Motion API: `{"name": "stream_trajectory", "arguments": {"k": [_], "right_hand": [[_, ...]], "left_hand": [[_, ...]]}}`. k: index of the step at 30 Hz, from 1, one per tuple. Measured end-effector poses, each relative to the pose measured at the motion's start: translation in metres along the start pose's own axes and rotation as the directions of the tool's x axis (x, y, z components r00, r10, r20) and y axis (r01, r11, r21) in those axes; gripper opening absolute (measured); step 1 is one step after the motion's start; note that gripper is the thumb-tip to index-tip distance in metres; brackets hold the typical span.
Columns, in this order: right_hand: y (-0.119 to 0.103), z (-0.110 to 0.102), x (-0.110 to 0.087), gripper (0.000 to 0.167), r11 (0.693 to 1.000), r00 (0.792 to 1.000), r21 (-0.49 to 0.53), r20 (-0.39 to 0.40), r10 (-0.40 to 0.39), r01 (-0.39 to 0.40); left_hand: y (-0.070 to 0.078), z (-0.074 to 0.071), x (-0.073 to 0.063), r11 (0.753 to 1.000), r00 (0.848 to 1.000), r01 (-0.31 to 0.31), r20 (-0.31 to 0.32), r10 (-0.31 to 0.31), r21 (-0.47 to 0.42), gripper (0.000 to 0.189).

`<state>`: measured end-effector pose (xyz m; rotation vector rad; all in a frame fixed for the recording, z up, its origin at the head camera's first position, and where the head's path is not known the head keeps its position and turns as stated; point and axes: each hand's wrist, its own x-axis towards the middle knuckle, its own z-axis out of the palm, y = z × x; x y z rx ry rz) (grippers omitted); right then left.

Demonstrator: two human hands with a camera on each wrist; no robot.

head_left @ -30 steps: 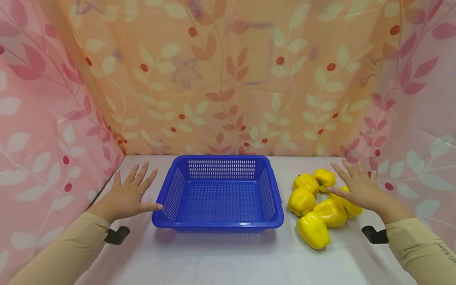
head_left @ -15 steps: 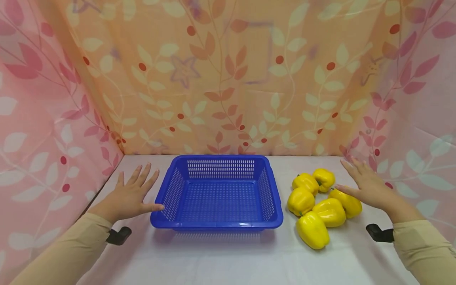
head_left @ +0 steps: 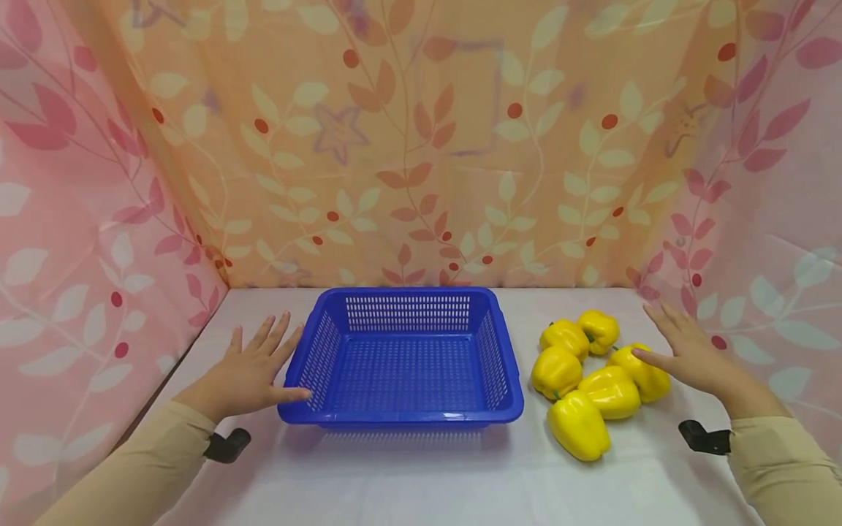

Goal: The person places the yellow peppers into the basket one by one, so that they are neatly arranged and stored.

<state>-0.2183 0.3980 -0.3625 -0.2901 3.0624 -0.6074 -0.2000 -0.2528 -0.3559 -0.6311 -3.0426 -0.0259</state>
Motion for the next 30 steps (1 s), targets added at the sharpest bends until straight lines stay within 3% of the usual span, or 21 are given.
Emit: {"name": "stream_trajectory", "arguments": {"k": [6, 15, 30], "right_hand": [[0.009, 0.005, -0.001, 0.093, 0.998, 0.999, 0.052, 0.033, 0.042, -0.043], [0.023, 0.017, -0.005, 0.091, 0.99, 0.993, 0.098, 0.07, 0.091, -0.098], [0.029, 0.035, 0.001, 0.081, 0.993, 0.989, 0.056, 0.104, 0.101, -0.108]], "left_hand": [[0.009, -0.002, -0.001, 0.999, 1.0, -0.025, -0.005, 0.025, -0.04, 0.11], [0.013, 0.01, 0.002, 0.998, 0.999, -0.049, 0.009, 0.049, -0.045, 0.113], [0.016, 0.019, 0.0, 0.991, 0.996, -0.09, 0.014, 0.092, -0.102, 0.106]]}}
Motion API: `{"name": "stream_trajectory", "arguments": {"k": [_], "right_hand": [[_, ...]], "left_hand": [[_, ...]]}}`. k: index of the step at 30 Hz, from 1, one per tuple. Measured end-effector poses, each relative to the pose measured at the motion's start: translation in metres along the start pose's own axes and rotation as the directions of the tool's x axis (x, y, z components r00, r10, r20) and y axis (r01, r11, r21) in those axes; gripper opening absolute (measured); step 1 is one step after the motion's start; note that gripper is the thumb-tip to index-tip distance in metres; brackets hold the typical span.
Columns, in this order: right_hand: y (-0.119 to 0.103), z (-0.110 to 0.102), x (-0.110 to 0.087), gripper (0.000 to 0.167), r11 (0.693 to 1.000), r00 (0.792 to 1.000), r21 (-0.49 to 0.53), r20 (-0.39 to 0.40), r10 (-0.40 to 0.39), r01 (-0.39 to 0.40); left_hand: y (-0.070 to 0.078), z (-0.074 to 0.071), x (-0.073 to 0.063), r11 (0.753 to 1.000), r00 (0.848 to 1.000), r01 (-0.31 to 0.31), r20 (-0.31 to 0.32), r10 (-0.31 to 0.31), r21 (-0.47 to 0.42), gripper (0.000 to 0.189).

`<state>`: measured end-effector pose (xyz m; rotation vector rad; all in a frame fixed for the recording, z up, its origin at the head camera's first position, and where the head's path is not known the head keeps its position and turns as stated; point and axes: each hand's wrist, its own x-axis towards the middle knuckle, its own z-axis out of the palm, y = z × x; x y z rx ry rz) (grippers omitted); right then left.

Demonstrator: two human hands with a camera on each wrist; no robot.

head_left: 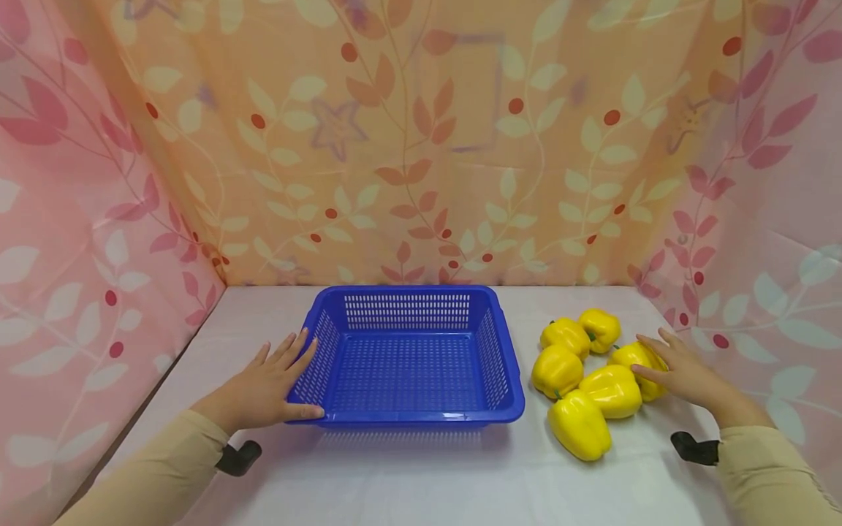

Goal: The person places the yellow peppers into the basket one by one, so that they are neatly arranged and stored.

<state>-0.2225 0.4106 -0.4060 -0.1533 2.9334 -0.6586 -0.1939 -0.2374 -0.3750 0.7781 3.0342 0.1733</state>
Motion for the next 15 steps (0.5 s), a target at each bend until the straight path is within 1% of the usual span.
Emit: {"name": "stream_trajectory", "arguments": {"k": [7, 10, 15], "right_hand": [[0.0003, 0.0029, 0.0024, 0.08, 1.0, 1.0, -0.018, 0.007, -0.001, 0.001], [0.0012, 0.0036, 0.003, 0.079, 1.0, 1.0, -0.02, 0.007, -0.016, 0.016], [0.0049, 0.0049, 0.0063, 0.081, 0.999, 0.999, -0.003, 0.01, -0.034, 0.035]], "left_hand": [[0.0009, 0.0037, 0.001, 1.0, 0.999, 0.014, 0.036, -0.013, -0.021, 0.109], [0.0008, 0.0044, 0.0014, 0.999, 0.999, 0.018, 0.044, -0.017, -0.036, 0.11], [-0.0001, 0.0053, 0.0026, 0.999, 0.998, 0.037, 0.054, -0.036, -0.023, 0.115]]}}
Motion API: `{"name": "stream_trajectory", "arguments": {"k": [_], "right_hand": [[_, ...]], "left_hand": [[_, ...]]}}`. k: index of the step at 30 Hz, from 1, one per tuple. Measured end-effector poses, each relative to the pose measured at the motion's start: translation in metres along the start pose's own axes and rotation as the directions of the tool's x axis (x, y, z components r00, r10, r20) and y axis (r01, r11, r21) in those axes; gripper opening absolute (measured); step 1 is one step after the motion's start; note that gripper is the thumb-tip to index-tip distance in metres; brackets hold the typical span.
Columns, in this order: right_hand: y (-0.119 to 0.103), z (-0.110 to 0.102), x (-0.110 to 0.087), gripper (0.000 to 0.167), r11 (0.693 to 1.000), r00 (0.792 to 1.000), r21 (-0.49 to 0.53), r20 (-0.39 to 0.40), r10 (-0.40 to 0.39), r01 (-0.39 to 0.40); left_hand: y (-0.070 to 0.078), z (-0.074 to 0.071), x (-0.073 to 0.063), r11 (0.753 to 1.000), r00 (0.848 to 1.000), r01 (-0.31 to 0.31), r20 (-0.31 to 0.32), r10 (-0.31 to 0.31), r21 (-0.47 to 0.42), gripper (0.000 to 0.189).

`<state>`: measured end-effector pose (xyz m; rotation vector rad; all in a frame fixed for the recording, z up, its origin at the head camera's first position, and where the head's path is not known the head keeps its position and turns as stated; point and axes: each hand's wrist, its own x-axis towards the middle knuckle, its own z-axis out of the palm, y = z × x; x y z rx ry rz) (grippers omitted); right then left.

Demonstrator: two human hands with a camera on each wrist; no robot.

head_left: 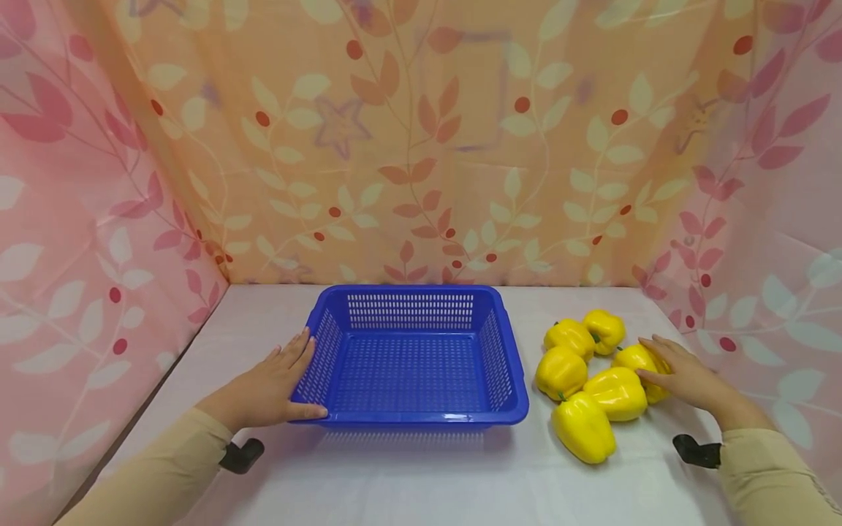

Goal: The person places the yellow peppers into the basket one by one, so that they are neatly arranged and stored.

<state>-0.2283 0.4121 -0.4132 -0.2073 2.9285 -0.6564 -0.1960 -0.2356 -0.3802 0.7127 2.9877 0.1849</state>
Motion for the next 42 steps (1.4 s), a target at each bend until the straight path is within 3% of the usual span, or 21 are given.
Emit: {"name": "stream_trajectory", "arguments": {"k": [11, 24, 42], "right_hand": [[0.004, 0.001, 0.001, 0.084, 0.999, 1.0, 0.042, 0.002, -0.008, 0.008], [0.005, -0.004, -0.002, 0.096, 0.998, 0.998, -0.037, -0.017, 0.057, -0.058], [0.007, -0.014, -0.005, 0.084, 0.999, 0.999, -0.018, 0.016, 0.029, -0.029]], "left_hand": [[0.001, -0.001, 0.003, 1.0, 1.0, -0.009, 0.006, 0.009, 0.0, 0.117], [-0.001, 0.001, 0.003, 1.0, 1.0, 0.007, 0.015, -0.007, -0.012, 0.119], [0.001, 0.0, 0.001, 0.999, 1.0, 0.015, 0.016, -0.015, -0.03, 0.118]]}}
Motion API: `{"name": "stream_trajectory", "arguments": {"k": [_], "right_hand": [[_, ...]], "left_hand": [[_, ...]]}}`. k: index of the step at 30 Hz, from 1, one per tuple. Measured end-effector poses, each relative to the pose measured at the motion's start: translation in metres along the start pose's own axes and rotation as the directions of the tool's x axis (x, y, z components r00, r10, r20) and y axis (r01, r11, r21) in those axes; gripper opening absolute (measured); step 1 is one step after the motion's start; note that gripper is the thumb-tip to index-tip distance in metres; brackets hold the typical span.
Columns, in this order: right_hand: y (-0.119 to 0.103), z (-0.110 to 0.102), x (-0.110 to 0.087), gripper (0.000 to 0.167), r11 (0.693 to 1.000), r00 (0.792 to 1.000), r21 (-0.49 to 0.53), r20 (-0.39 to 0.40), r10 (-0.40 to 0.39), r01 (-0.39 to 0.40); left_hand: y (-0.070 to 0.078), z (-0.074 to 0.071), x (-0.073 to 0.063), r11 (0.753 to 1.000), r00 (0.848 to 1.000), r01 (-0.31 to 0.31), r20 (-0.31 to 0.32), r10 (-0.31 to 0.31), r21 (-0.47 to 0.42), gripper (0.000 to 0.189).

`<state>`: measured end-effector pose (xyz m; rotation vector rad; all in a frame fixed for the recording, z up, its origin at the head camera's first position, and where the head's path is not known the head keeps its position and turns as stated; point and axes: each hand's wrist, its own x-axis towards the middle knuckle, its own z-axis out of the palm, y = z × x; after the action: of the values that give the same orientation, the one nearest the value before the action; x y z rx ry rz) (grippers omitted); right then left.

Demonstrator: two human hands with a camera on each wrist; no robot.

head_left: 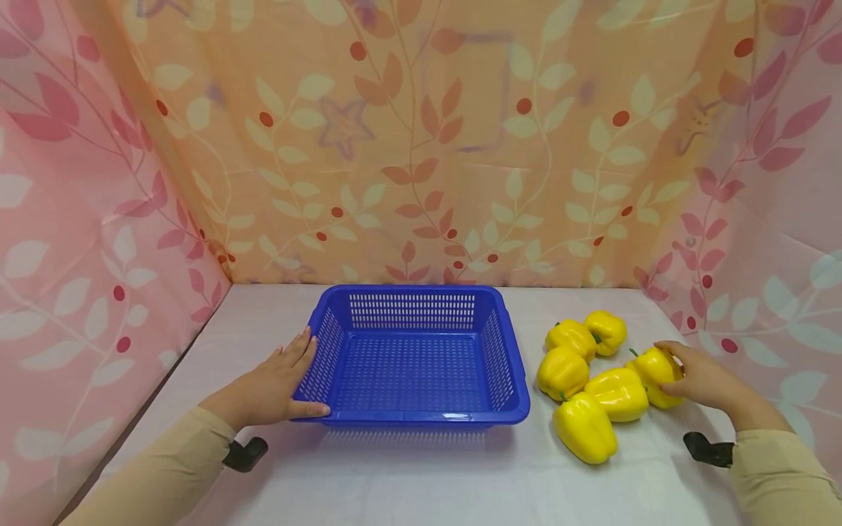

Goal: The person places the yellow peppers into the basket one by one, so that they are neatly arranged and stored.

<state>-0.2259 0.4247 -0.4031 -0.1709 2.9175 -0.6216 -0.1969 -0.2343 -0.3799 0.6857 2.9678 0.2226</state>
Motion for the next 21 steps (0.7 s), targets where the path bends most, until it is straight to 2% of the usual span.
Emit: {"name": "stream_trajectory", "arguments": {"k": [10, 21], "right_hand": [[-0.003, -0.001, 0.001, 0.08, 0.999, 1.0, -0.036, 0.009, -0.002, 0.002], [-0.011, 0.003, -0.002, 0.087, 0.999, 1.0, -0.035, 0.024, 0.015, -0.014]], "left_hand": [[0.0, 0.0, -0.001, 1.0, 1.0, -0.006, -0.009, 0.006, -0.002, 0.117], [-0.001, 0.002, 0.0, 1.0, 1.0, -0.009, -0.008, 0.009, -0.016, 0.116]]}}
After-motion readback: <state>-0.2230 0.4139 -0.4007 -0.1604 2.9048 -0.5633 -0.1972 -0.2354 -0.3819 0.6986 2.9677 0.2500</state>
